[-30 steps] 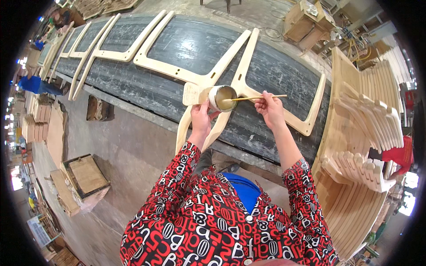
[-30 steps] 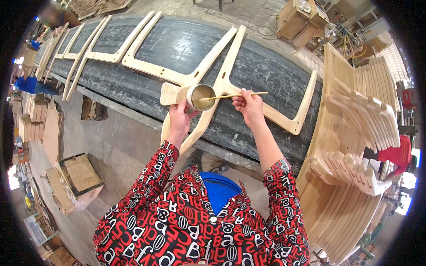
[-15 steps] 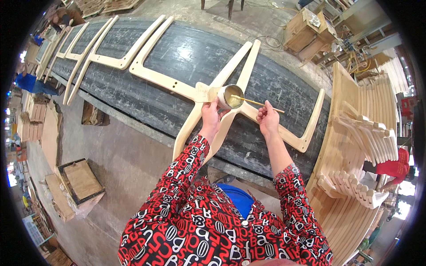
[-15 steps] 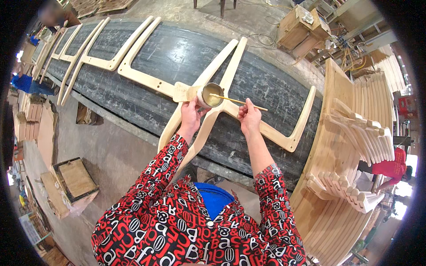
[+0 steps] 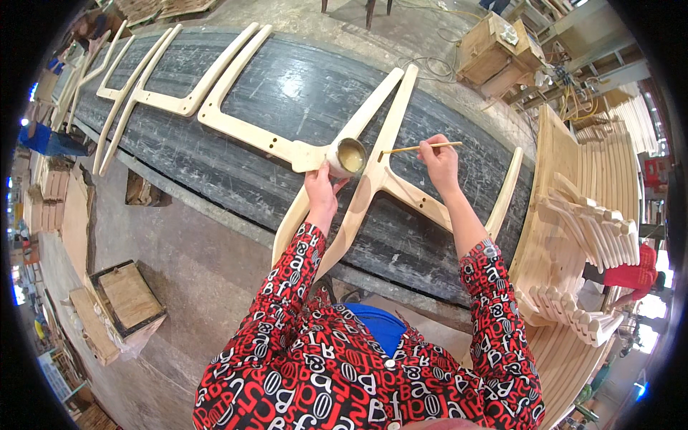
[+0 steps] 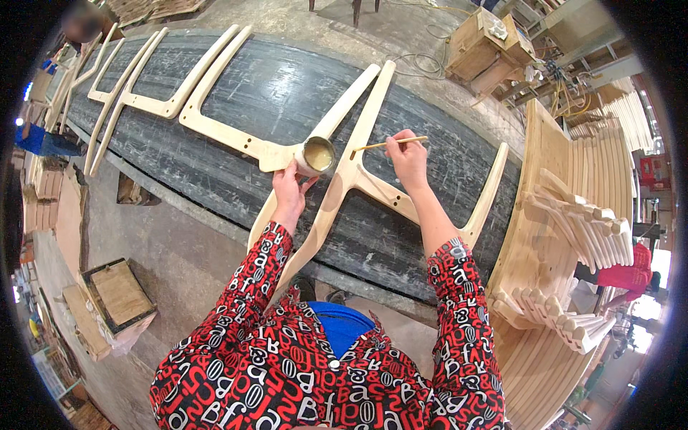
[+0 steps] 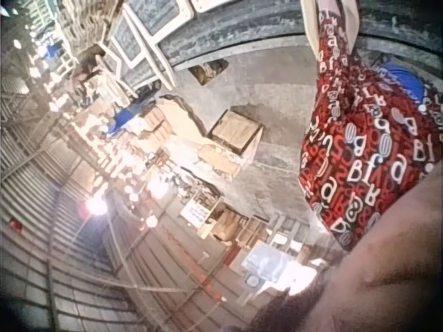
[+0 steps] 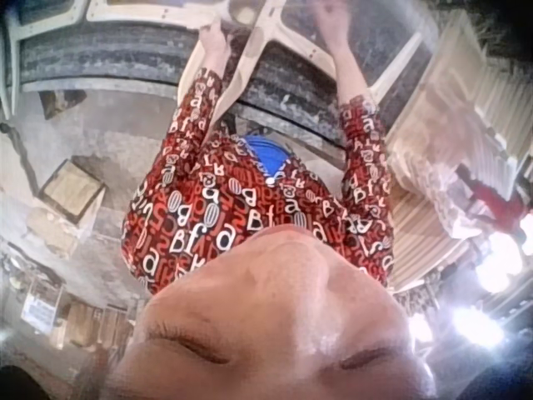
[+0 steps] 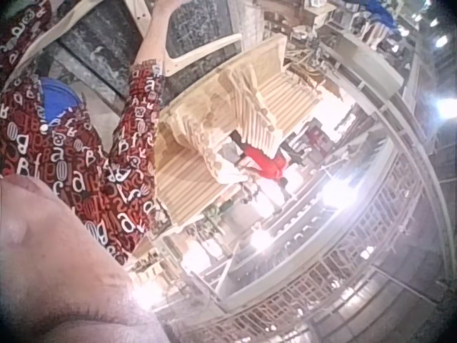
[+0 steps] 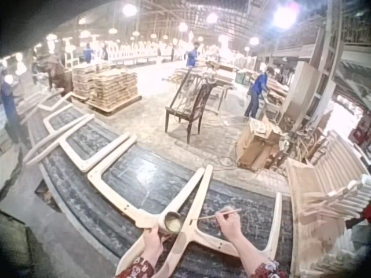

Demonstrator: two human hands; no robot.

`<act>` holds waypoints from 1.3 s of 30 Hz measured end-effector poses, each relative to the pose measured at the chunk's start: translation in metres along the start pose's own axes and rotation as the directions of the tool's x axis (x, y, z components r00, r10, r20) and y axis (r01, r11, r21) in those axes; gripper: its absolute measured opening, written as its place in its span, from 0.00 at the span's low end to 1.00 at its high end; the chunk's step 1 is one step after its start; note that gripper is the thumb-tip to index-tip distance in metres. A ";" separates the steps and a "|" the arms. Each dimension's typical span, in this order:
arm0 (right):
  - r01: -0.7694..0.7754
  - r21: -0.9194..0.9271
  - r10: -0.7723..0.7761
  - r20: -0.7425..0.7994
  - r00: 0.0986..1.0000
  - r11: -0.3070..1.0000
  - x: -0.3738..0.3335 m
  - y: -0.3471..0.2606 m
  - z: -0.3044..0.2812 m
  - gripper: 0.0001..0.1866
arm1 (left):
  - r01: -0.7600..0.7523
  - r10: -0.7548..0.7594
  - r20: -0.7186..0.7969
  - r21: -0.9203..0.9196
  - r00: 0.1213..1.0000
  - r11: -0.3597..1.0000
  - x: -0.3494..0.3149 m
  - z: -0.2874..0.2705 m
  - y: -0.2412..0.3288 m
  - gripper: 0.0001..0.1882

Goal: The person applies a light-colored finish to wooden chair frames using a small brush and a tin can. They repeatedly dip the brush into the can and paint the edges and surfaces of multiple frames laid out on a workbench.

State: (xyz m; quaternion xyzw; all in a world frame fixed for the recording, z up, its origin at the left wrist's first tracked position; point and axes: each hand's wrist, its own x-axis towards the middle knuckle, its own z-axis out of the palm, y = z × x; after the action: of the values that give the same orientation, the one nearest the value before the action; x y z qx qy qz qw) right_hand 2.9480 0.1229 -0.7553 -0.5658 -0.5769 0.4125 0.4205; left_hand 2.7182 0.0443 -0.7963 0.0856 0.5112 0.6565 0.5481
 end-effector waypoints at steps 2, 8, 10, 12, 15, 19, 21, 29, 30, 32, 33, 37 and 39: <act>0.055 -0.072 -0.051 0.053 0.997 0.996 0.002 -0.004 0.008 0.10 | 0.002 -0.002 -0.003 -0.015 1.000 1.000 -0.006 -0.012 0.004 0.13; 0.160 -0.259 -0.111 0.195 0.975 0.953 0.012 -0.015 0.022 0.10 | -0.005 0.004 -0.041 -0.027 0.999 1.000 -0.017 -0.034 0.017 0.14; 0.189 -0.277 -0.132 0.213 0.968 0.942 0.014 -0.011 0.024 0.09 | -0.012 0.011 -0.046 -0.028 0.999 1.000 -0.020 -0.035 0.020 0.15; 0.229 -0.285 -0.164 0.235 0.958 0.931 0.017 -0.010 0.030 0.08 | -0.024 0.023 -0.054 -0.024 0.998 0.999 -0.021 -0.037 0.021 0.15; 0.273 -0.327 -0.161 0.330 0.930 0.905 0.017 -0.012 0.044 0.10 | -0.026 0.025 -0.055 -0.014 0.998 1.000 -0.024 -0.042 0.024 0.15; 0.378 -0.403 -0.205 0.409 0.889 0.833 0.014 -0.012 0.053 0.10 | -0.042 0.040 -0.072 -0.024 0.997 0.999 -0.025 -0.043 0.024 0.14; 0.383 -0.378 -0.201 0.439 0.875 0.843 0.015 -0.017 0.058 0.10 | -0.044 0.041 -0.086 -0.026 0.995 0.999 -0.026 -0.046 0.024 0.14; 0.369 -0.428 -0.197 0.393 0.898 0.825 0.029 -0.016 0.053 0.10 | -0.045 0.043 -0.058 -0.029 0.997 0.999 -0.030 -0.052 0.024 0.14; 0.331 -0.411 -0.161 0.395 0.904 0.849 0.026 -0.016 0.055 0.10 | -0.048 0.046 -0.064 -0.028 0.997 0.998 -0.030 -0.053 0.025 0.14; 0.296 -0.400 -0.136 0.381 0.914 0.867 0.025 -0.016 0.057 0.10 | -0.051 0.049 -0.070 -0.024 0.996 0.998 -0.030 -0.055 0.025 0.14; 0.300 -0.406 -0.149 0.364 0.919 0.863 0.027 -0.016 0.057 0.10 | -0.043 0.041 -0.068 -0.026 0.997 0.999 -0.030 -0.054 0.024 0.14; 0.346 -0.522 -0.133 0.402 0.906 0.779 0.038 -0.019 0.048 0.09 | -0.030 0.028 -0.066 -0.023 0.997 0.999 -0.028 -0.057 0.022 0.14; 0.433 -0.495 -0.176 0.483 0.858 0.753 0.040 -0.019 0.043 0.06 | -0.027 0.025 -0.067 -0.022 0.997 0.999 -0.029 -0.056 0.020 0.14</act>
State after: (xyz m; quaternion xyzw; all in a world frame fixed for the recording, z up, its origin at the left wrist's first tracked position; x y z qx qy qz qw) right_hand 2.9011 0.1621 -0.7493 -0.4645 -0.8360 0.2458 0.1581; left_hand 2.6789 -0.0090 -0.7936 0.0641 0.5204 0.6718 0.5232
